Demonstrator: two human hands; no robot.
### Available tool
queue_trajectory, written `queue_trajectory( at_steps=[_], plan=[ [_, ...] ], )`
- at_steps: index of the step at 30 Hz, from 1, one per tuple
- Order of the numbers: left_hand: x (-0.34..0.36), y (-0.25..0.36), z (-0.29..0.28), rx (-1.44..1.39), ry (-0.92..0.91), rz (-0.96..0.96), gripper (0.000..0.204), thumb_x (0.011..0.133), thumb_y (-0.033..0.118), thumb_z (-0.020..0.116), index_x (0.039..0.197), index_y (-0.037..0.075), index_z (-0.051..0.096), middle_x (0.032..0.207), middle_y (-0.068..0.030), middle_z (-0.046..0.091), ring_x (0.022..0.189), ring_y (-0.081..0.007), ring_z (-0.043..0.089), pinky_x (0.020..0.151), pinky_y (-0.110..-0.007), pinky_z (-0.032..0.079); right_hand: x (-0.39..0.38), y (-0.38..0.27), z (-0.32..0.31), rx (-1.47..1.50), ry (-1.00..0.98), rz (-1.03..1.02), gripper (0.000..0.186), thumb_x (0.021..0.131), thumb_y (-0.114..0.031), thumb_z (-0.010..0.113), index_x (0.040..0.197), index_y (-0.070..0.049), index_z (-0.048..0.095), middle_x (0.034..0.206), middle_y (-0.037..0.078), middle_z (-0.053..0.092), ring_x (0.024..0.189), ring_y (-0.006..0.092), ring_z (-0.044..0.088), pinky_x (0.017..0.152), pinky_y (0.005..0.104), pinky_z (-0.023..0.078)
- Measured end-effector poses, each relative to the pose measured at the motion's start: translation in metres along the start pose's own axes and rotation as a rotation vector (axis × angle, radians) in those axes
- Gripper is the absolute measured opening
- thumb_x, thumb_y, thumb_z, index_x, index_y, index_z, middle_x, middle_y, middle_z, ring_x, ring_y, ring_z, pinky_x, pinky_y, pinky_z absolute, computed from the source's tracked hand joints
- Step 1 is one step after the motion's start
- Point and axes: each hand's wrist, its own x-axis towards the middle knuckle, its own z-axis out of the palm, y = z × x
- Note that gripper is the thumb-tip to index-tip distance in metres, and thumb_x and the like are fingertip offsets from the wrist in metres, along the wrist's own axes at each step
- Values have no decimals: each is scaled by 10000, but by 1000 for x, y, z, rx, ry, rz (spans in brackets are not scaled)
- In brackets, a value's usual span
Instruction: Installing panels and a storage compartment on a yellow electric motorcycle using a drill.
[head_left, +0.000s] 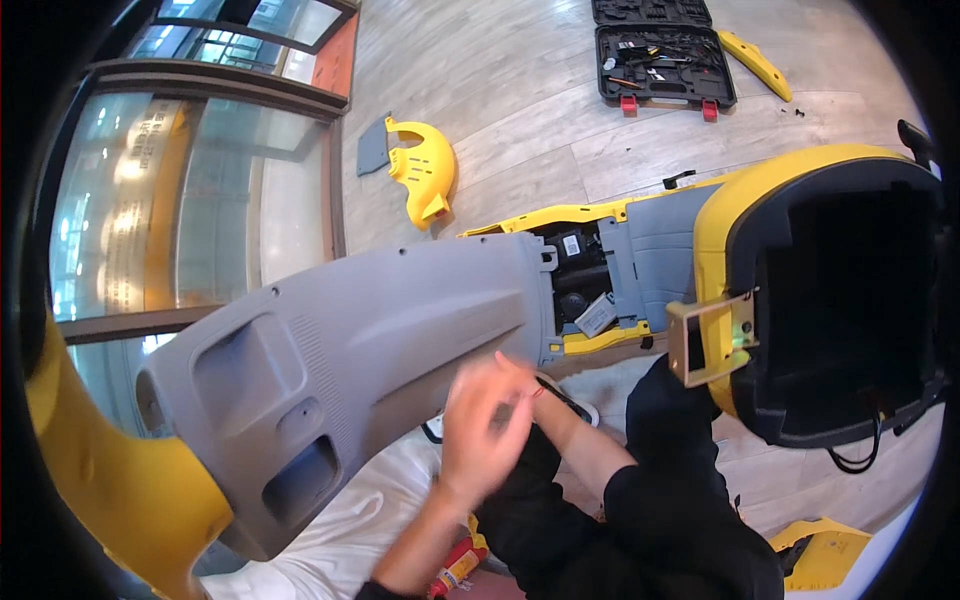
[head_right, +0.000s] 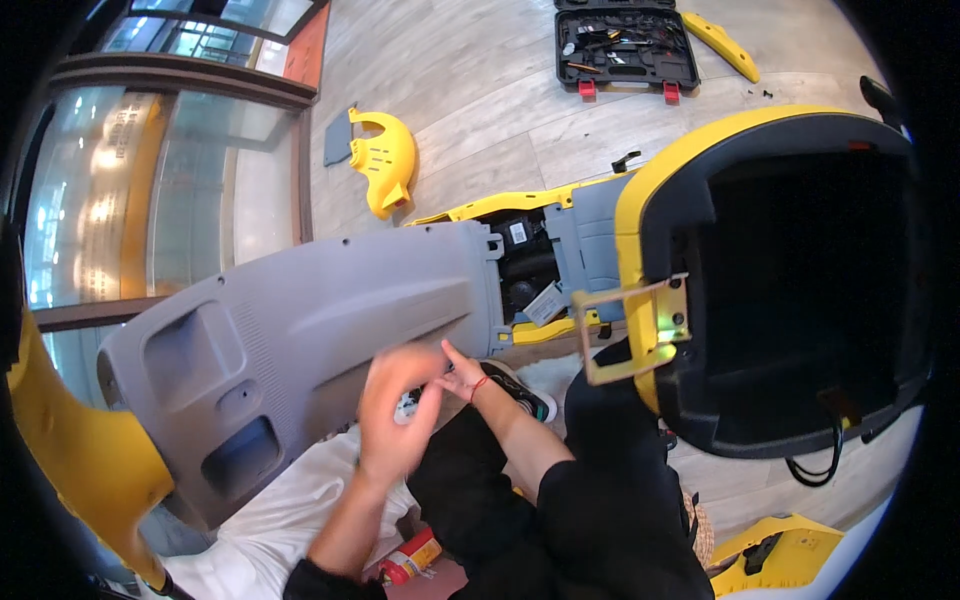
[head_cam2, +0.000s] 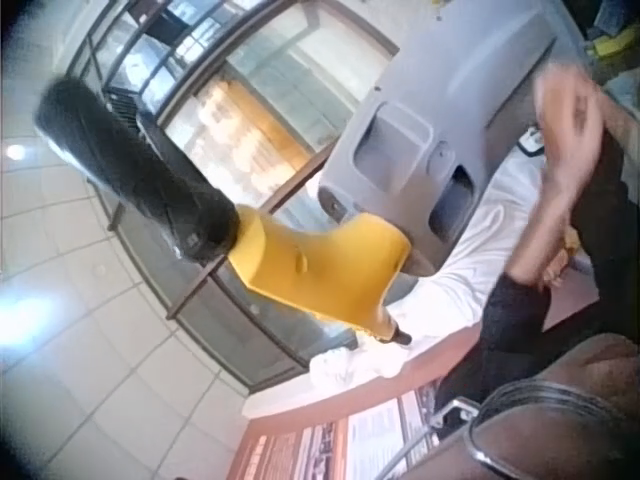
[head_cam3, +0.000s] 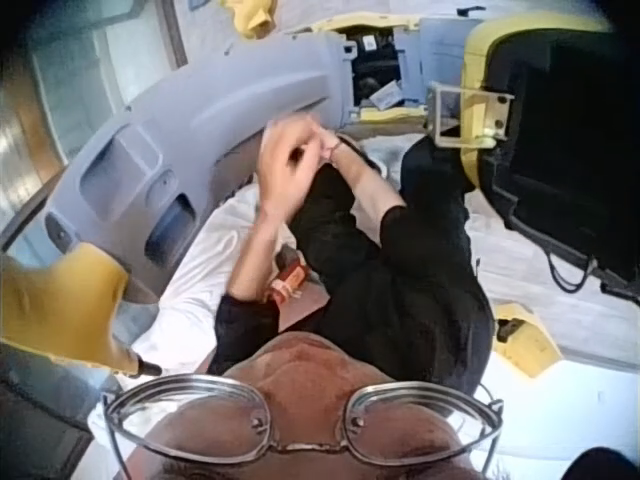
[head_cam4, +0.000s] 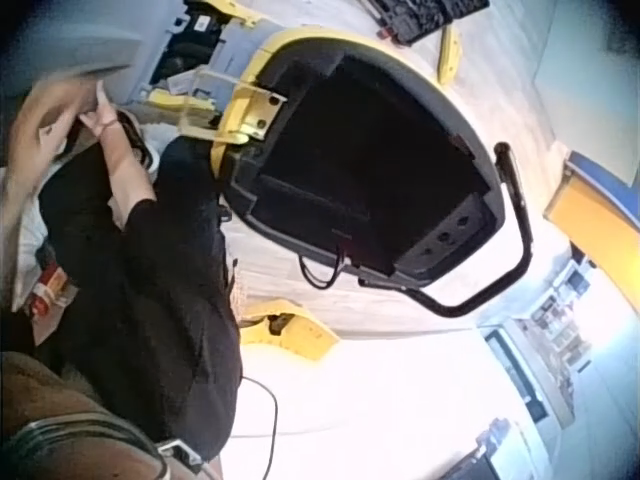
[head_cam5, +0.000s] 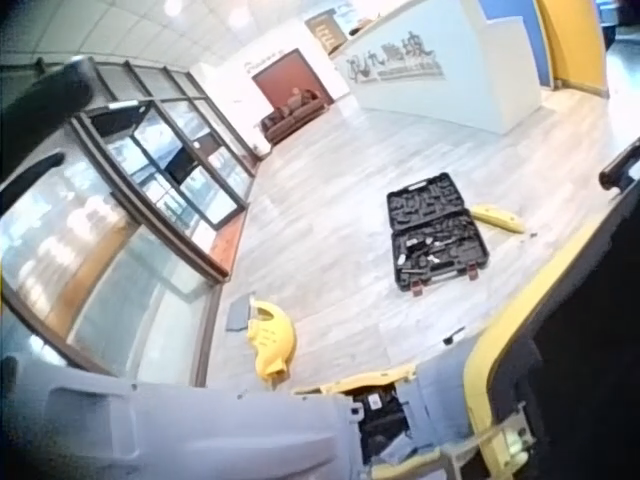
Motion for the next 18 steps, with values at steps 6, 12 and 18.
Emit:
queue_trajectory(
  at_steps=[6,12,18],
  plan=[
    [176,-148,58,950,-458,48,399,847,387,536,1081,66,582,1065,-139,596,1044,-300,540,900,-390,425,-49,-8,52,120,139,-6,752,780,-529,649,1356,-157,339,1346,101,395,1222,297,402,994,526,337],
    [201,-220,69,1055,-663,-177,477,857,483,507,1030,46,592,990,-153,634,991,-319,579,809,-429,476,-49,-16,55,46,222,6,839,751,-575,655,1375,-132,311,1326,156,389,1213,329,407,984,517,373],
    [214,-218,63,921,-673,-268,481,831,505,550,989,56,618,946,-156,656,931,-309,616,780,-415,489,-43,-17,50,-17,231,-5,779,759,-577,646,1298,-70,401,1259,95,461,1085,274,517,941,445,433]
  ],
)
